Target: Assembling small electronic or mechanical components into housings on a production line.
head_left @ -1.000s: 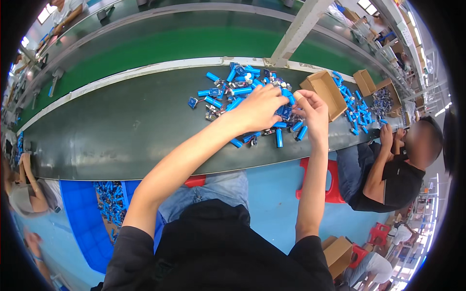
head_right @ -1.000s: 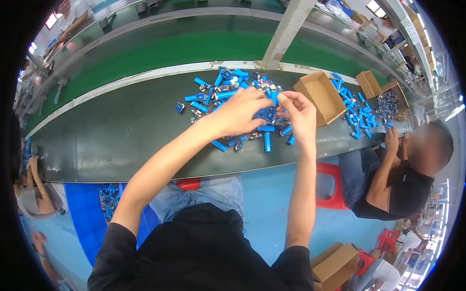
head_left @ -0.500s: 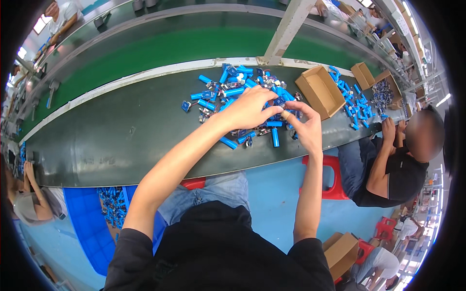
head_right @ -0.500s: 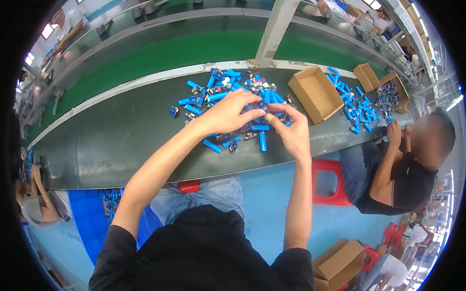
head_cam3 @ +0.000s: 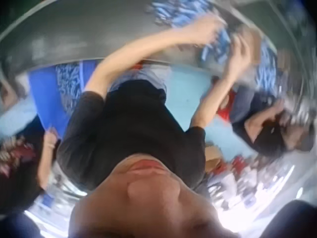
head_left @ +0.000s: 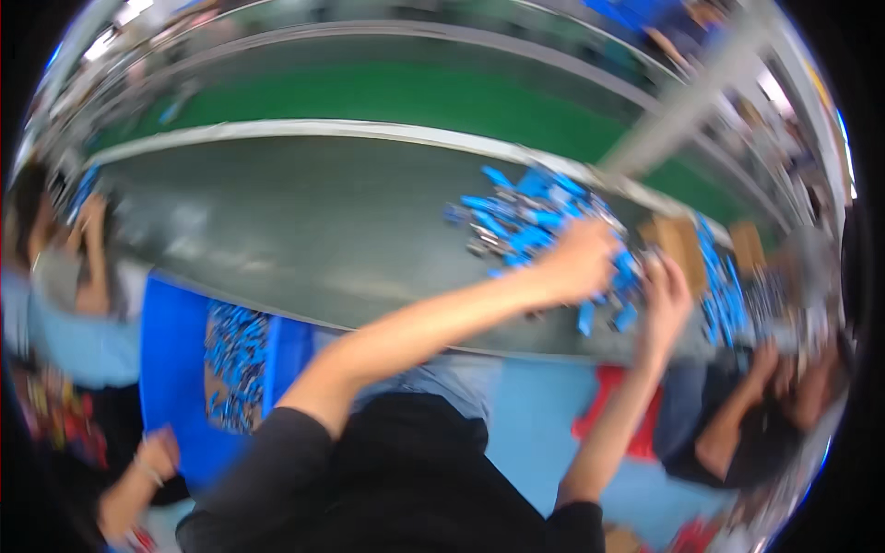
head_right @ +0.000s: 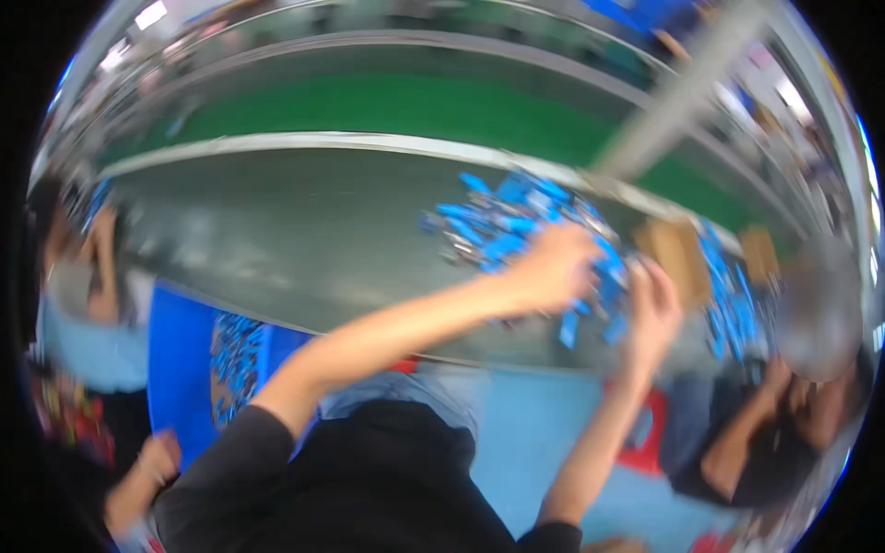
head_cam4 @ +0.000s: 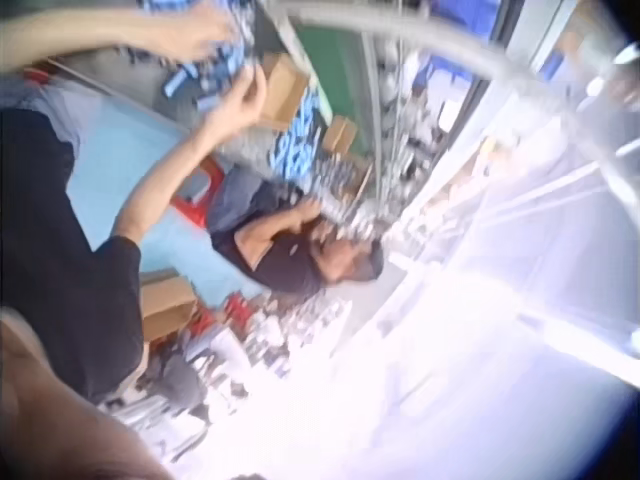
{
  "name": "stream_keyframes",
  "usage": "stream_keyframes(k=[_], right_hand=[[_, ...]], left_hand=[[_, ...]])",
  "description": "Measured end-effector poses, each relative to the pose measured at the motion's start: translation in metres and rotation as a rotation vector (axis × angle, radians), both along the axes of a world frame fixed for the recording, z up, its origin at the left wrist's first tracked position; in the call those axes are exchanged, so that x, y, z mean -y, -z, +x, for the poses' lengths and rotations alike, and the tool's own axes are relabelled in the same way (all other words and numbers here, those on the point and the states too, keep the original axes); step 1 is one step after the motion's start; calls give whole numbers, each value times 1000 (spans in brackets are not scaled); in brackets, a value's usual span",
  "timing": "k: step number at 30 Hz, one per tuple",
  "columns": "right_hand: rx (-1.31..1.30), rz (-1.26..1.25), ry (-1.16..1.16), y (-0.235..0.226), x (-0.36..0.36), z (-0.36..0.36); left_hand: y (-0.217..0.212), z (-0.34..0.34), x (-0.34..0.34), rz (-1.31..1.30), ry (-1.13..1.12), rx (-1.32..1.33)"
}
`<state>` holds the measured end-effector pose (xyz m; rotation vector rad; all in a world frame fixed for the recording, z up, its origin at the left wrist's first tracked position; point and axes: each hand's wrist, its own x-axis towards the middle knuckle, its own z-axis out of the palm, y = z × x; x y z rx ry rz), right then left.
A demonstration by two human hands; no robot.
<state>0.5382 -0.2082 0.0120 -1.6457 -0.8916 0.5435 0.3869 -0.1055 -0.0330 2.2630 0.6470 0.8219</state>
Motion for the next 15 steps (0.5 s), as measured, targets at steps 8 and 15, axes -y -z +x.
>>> stream_keyframes(k=[8, 15], right_hand=[[115, 106, -176, -6, 13, 18], [-273, 319, -427, 55, 8, 73]], left_hand=[[-10, 45, -6, 101, 174, 11], [-8, 31, 0, -58, 350, 15]])
